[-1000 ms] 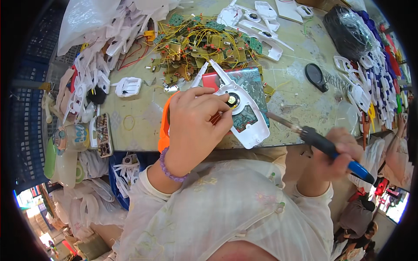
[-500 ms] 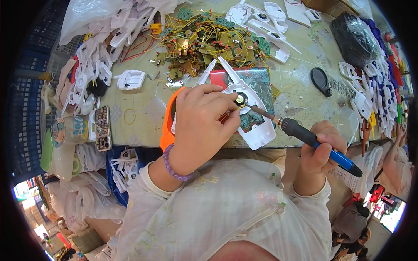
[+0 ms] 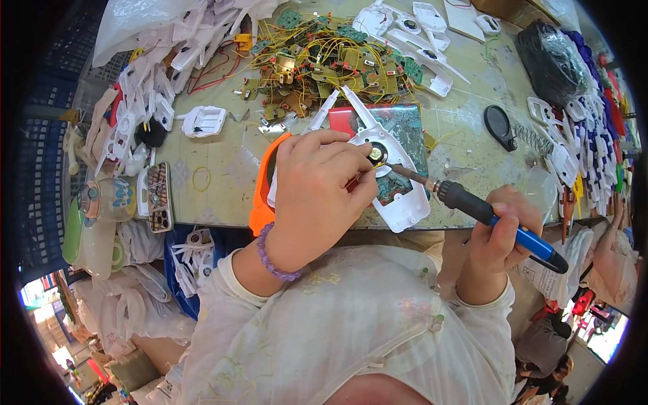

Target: Soldering internal components and wires onto a circuit board within a plastic toy housing.

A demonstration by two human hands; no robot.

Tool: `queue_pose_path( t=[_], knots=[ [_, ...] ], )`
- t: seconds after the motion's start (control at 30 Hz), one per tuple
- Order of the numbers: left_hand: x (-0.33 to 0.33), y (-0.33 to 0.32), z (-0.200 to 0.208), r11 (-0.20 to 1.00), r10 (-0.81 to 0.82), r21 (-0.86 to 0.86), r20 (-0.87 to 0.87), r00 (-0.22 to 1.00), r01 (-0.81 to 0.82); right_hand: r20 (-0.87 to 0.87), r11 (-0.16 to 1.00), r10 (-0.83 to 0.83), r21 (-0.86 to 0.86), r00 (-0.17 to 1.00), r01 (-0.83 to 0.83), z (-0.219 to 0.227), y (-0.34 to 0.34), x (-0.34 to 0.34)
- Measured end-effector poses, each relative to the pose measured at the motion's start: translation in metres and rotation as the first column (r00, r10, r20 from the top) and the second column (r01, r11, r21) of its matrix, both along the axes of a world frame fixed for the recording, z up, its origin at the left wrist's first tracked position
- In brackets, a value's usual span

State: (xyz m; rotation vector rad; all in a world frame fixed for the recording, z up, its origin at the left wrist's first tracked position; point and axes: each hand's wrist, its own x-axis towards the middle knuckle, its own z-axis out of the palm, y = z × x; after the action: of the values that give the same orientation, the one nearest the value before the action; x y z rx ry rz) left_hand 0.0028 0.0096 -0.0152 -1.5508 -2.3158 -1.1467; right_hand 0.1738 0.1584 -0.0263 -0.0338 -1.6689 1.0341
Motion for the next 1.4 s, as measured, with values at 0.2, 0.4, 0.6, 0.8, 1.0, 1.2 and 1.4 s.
queue_pose_path(
  t=[0.2, 0.4, 0.6, 0.8, 1.0, 1.2, 1.4],
  knots=[
    [0.000, -0.001, 0.001, 1.000, 0.001, -0.008, 0.010, 1.000, -0.001, 0.099, 0.994, -0.005, -0.108, 0.995, 0.015, 0.020, -0.002, -0.004],
    [-0.001, 0.001, 0.000, 1.000, -0.016, -0.011, 0.014, 1.000, 0.016, 0.180, 0.988, -0.026, -0.146, 0.983, 0.053, 0.037, -0.004, -0.012],
    [0.000, 0.000, 0.002, 1.000, -0.005, -0.027, 0.020, 1.000, 0.006, 0.188, 0.996, -0.029, -0.075, 0.982, 0.044, 0.043, 0.001, -0.020],
    [-0.001, 0.000, 0.002, 0.999, -0.007, -0.036, 0.015, 1.000, 0.008, 0.206, 0.993, 0.002, -0.114, 0.978, 0.022, 0.040, 0.004, -0.019],
    [-0.001, -0.001, 0.006, 0.999, -0.009, -0.046, 0.043, 0.999, 0.011, -0.087, 0.951, -0.091, -0.303, 0.992, 0.060, 0.010, 0.001, 0.008],
    [-0.004, -0.002, 0.003, 0.999, -0.018, -0.050, 0.052, 0.998, 0.021, -0.102, 0.949, -0.160, -0.288, 0.982, 0.125, -0.053, -0.024, -0.008],
    [-0.005, -0.013, 0.010, 0.992, -0.104, -0.060, 0.072, 0.992, 0.108, -0.056, 0.978, -0.070, -0.199, 0.996, 0.057, -0.055, -0.043, -0.023]
  ],
)
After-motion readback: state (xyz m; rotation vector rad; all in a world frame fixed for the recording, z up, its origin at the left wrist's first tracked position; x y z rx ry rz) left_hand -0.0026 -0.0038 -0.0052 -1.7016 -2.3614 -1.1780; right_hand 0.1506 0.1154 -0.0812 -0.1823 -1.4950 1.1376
